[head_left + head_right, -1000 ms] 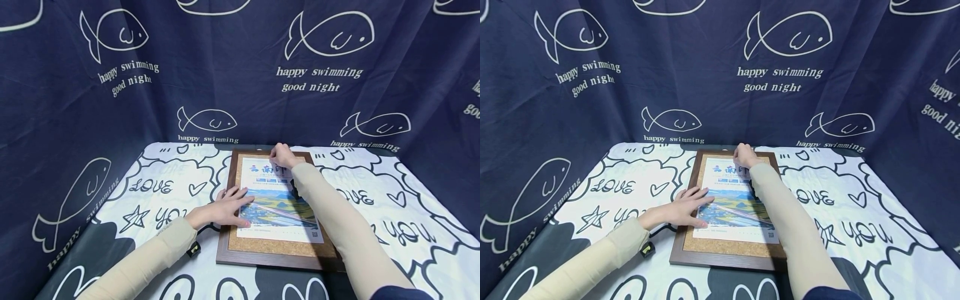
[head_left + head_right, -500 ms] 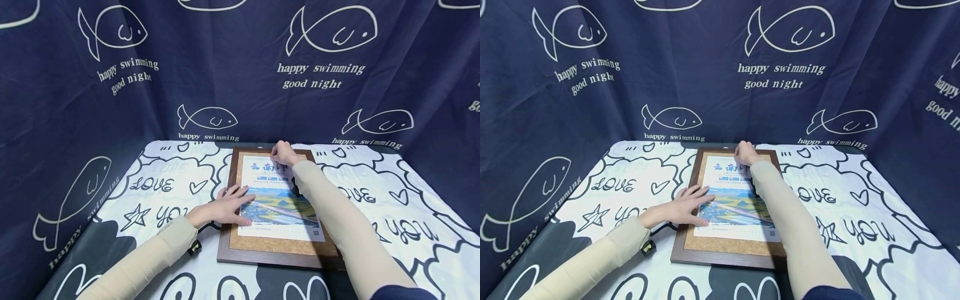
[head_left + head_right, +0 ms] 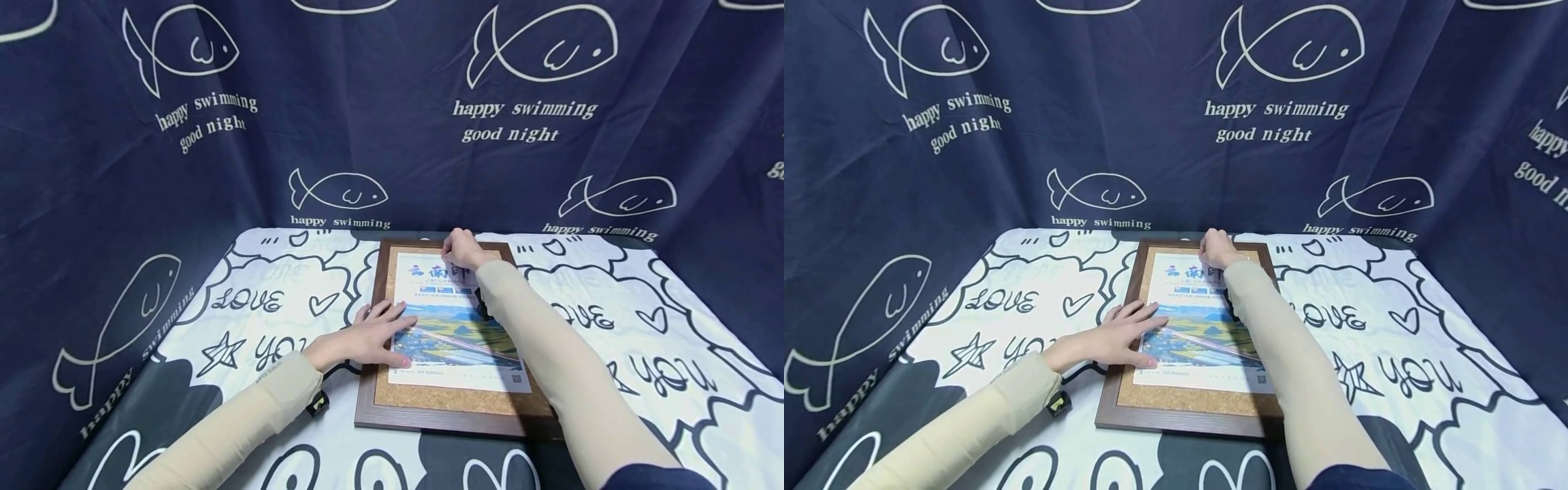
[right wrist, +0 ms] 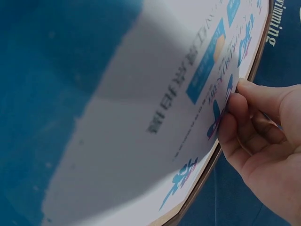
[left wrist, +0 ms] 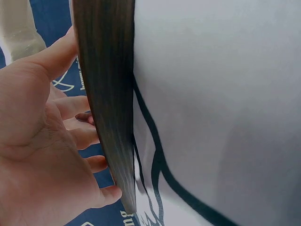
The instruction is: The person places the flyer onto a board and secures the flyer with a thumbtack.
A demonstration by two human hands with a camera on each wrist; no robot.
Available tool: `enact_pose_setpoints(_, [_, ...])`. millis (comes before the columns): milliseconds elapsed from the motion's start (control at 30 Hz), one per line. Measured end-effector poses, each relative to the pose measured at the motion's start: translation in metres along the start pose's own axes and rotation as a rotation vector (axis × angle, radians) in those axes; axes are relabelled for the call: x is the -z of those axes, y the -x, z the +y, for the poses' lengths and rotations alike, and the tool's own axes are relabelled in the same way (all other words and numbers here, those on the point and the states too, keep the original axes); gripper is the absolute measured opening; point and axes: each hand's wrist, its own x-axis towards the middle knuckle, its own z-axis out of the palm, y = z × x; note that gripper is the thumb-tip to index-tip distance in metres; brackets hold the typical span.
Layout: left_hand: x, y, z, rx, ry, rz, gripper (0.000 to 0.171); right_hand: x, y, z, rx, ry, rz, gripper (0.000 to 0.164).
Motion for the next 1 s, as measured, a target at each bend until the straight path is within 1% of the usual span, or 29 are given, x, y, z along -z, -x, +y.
enact_pose_setpoints(167, [0.000,0.000,0.000,-0.007,-0.003,-0.002,0.078,0.000,0.001,0.001,-0.009,-0.004,0.002,0.012])
enact_pose_setpoints(367, [0.001,0.001,0.001,-0.002,0.001,-0.004,0.078,0.000,0.003,0.000,0.004,0.004,0.007,0.013])
enact_pose_setpoints(500, [0.001,0.002,0.000,0.002,-0.002,-0.001,0.078,0.005,0.004,-0.003,0.055,0.070,-0.002,0.012])
enact_pose_setpoints(600, [0.002,0.001,0.001,0.000,-0.006,0.004,0.079,0.013,0.009,-0.005,0.105,0.108,-0.002,0.015])
enact_pose_setpoints(767, [0.004,0.001,0.001,-0.006,-0.016,0.014,0.079,0.026,0.018,-0.006,0.164,0.109,0.040,0.019])
enact_pose_setpoints(867, [0.004,0.001,0.002,-0.009,-0.023,0.014,0.079,0.032,0.026,-0.004,0.197,0.116,0.050,0.019])
enact_pose_setpoints(1000, [0.004,0.001,0.001,-0.010,-0.022,0.010,0.078,0.040,0.039,0.002,0.205,0.101,0.044,0.019])
